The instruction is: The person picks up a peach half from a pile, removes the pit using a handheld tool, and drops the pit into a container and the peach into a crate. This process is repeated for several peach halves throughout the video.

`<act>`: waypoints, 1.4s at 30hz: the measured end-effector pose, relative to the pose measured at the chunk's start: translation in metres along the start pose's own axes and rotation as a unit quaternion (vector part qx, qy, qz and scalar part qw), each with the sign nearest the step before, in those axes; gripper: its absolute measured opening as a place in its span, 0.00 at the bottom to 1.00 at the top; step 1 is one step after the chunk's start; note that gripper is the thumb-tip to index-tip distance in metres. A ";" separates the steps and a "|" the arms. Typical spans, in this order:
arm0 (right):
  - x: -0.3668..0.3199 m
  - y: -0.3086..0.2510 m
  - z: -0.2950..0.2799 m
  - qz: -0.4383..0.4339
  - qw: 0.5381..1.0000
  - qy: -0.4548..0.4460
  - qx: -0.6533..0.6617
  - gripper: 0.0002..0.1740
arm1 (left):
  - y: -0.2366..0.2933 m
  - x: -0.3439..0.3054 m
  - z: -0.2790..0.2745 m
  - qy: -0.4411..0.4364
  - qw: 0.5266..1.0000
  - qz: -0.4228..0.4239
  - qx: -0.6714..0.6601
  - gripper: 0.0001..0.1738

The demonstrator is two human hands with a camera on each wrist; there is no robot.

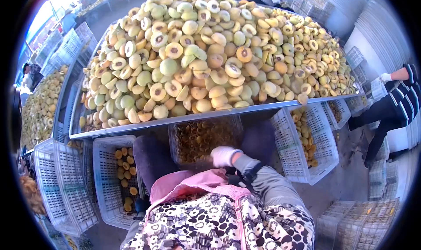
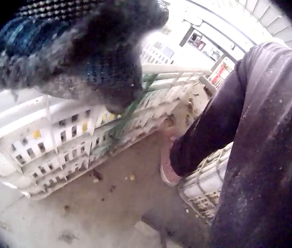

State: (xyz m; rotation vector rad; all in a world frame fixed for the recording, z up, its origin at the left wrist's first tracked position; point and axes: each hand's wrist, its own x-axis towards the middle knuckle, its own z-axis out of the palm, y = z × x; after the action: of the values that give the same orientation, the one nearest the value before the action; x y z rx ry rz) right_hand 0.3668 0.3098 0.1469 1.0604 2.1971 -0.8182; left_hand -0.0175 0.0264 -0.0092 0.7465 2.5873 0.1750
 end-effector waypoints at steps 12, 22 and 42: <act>-0.218 0.046 0.003 0.111 0.899 0.409 0.107 0.21 | 0.149 -0.021 -0.185 0.185 0.901 0.367 -0.138 0.19; -0.147 -0.017 0.017 -0.034 0.967 0.241 0.074 0.26 | 0.308 0.007 -0.215 0.035 0.928 0.362 -0.082 0.40; -0.135 -0.014 -0.008 -0.091 0.850 0.431 0.288 0.24 | 0.345 -0.093 -0.173 0.174 0.640 0.532 -0.527 0.26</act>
State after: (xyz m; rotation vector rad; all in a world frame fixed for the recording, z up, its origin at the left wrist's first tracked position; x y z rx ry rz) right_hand 0.4255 0.2441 0.2504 1.7956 2.9011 -1.3285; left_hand 0.1407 0.2687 0.2625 1.6186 1.3704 2.0761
